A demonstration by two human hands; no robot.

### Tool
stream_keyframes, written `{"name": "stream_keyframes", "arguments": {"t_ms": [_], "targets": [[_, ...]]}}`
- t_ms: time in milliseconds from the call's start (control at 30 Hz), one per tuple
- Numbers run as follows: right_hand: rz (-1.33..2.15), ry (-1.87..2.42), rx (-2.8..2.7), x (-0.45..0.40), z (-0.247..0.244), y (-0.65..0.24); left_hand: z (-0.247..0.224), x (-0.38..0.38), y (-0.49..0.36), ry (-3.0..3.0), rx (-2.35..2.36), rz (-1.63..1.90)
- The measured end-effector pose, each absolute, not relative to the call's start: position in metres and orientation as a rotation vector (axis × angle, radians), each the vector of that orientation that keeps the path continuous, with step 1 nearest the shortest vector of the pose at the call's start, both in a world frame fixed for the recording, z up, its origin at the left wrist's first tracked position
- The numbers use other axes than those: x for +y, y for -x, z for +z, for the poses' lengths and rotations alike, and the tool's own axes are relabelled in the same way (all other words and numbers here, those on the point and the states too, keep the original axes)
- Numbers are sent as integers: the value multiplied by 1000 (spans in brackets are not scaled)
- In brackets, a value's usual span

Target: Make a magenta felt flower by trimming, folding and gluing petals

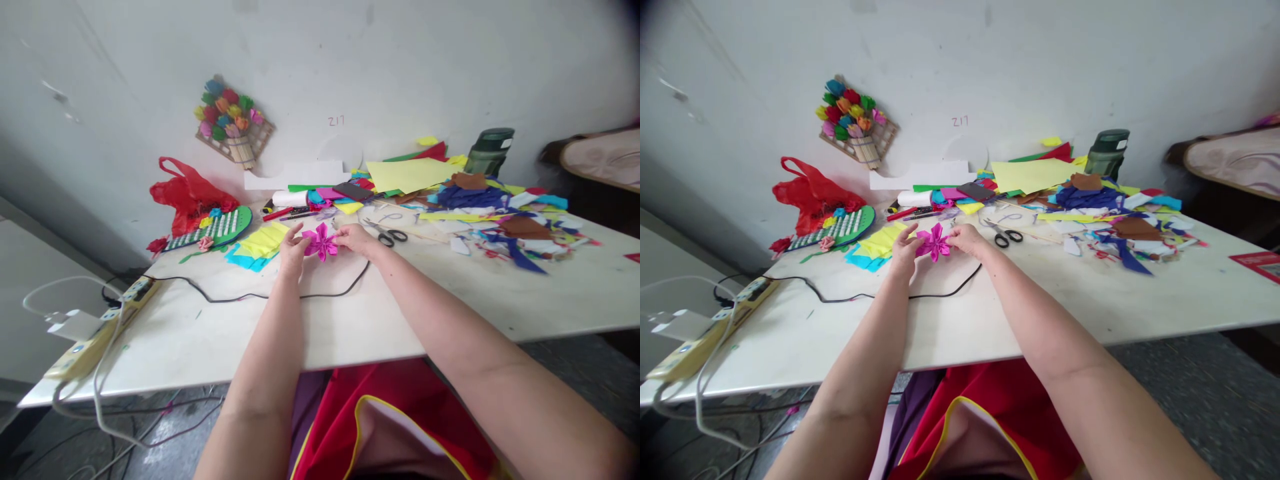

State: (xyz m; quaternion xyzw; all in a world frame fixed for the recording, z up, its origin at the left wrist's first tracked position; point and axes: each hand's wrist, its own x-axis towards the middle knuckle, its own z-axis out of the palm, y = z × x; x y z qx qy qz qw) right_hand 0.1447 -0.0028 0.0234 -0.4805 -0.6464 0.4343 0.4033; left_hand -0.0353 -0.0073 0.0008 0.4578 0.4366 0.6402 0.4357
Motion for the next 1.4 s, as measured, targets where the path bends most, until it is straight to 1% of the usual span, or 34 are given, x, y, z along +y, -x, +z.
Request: {"name": "stream_keyframes", "arguments": {"t_ms": [133,233,433,667,800,967,1100,1200,1300,1400], "targets": [[1094,1224,-1509,2,20,-145,3,-12,31,-1153,1072,1526],[1095,1217,-1474,6,17,-145,7,-19,29,-1195,1090,1414],[978,1154,-1656,10,16,-149,13,-27,29,-1254,1085,1245],[724,1066,-1872,18,9,-155,12,-28,32,-1310,969,1152],[615,1068,-1904,21,6,-157,12,-28,32,-1295,982,1192],[590,1025,-1932,22,7,-157,7,-22,33,-1349,1005,1270],[581,1027,-1951,22,7,-158,5,-15,34,-1429,1069,1482],[577,1031,-1949,22,7,-158,6,-12,36,-1459,1211,1619],[588,1025,-1943,23,6,-158,9,-13,36,-1518,1338,1619],[609,1007,-1941,23,5,-159,9,-15,34,-1563,1308,1617]]}}
